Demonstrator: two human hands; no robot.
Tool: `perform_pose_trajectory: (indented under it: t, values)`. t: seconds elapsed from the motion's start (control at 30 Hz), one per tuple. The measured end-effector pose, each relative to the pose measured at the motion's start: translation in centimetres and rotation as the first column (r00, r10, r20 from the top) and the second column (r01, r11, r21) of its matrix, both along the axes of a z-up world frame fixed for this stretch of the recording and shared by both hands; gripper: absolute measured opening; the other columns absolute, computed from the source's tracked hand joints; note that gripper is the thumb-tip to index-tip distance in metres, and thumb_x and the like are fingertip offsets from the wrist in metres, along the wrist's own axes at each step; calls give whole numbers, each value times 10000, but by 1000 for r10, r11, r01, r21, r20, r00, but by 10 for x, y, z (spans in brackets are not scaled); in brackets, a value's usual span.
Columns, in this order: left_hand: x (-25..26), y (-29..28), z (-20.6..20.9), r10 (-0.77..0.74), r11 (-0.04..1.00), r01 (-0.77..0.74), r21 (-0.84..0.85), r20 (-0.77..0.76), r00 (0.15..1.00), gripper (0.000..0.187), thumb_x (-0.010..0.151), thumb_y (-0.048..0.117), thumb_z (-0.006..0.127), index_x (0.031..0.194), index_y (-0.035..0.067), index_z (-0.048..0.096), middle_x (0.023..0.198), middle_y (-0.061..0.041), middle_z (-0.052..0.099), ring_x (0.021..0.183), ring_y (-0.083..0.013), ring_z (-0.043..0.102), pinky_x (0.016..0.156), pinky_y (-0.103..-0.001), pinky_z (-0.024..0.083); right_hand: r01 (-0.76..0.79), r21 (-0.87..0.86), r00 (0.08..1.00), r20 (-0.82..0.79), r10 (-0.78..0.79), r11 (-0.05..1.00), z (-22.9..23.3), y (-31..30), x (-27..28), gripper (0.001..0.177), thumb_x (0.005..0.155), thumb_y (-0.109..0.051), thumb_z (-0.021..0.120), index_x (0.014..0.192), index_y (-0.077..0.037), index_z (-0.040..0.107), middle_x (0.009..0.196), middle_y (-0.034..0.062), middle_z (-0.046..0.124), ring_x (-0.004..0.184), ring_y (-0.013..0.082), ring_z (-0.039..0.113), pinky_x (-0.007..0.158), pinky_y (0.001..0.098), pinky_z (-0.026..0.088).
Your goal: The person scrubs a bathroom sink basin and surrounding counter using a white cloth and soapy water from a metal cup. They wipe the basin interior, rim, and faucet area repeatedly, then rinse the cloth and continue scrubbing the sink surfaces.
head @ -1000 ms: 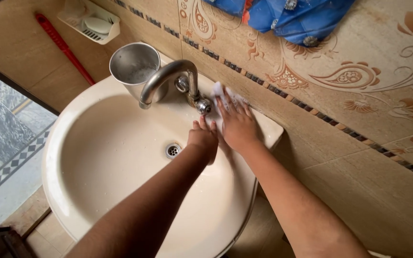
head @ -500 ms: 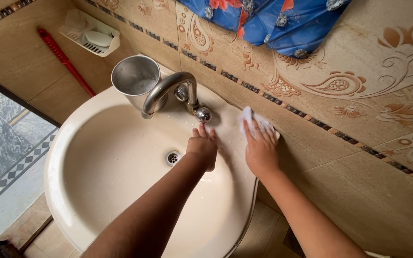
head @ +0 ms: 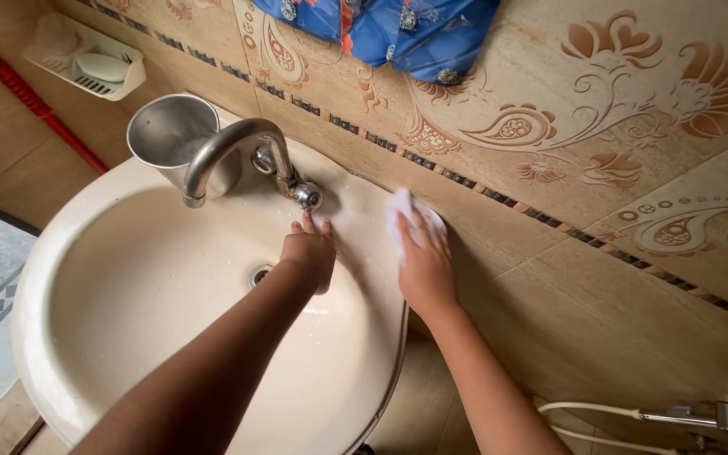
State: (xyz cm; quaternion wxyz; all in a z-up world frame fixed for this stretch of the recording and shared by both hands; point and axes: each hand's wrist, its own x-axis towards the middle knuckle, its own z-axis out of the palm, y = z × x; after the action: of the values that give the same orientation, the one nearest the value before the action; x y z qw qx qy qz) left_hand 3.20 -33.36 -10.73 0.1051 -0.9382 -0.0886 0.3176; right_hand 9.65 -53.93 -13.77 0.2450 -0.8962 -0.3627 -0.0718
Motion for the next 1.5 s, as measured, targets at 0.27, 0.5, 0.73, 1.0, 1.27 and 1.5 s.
perform_pose_trajectory:
  t: [0.27,0.5,0.73,1.0,1.27,1.5]
  values:
    - [-1,2,-3,-56,998,57,-2,74,996,938,883,201,651,1577,-148,126,1558,-505,181,1451,-586,288,1186,-472,336,39,-48,994,102,-34,998,-6,16,5,671,922,-64,526,1567,-50,345,1575,255,370,1471,425,348,1239,540,190]
    - [-4,-6,6,-95,994,92,54,54,994,952,871,194,646,1567,-168,107,1534,-509,190,1477,-565,252,1198,-483,306,-84,-68,987,129,92,994,-2,50,24,670,903,-10,479,1562,-114,417,1558,198,436,1430,386,421,1208,513,253]
    - [-7,2,-6,73,997,-69,-38,107,992,967,873,124,628,1620,-35,35,1624,-413,90,1487,-495,292,1124,-405,437,-108,219,990,110,86,970,1,12,21,553,938,86,439,1417,-137,605,1502,131,590,1397,336,540,1200,416,389]
    - [-9,4,-7,105,989,-92,-112,124,987,957,900,211,631,1618,-12,40,1632,-392,73,1506,-498,259,1153,-418,406,-127,126,985,134,110,984,8,8,27,591,868,89,507,1427,-77,602,1486,196,536,1364,390,500,1160,456,369]
    - [-8,5,-4,93,992,-84,-97,93,991,1014,918,306,667,1630,7,10,1646,-378,50,1516,-474,246,1146,-423,414,-251,229,967,16,254,941,5,27,45,647,822,135,523,1405,-126,625,1503,145,569,1391,344,531,1197,424,396]
    - [-12,4,2,99,987,-82,-141,120,988,1050,907,347,710,1627,2,27,1642,-378,54,1521,-481,223,1197,-413,344,-140,64,990,-21,141,988,13,-19,26,603,892,43,539,1469,-135,543,1566,151,476,1461,345,420,1204,447,315]
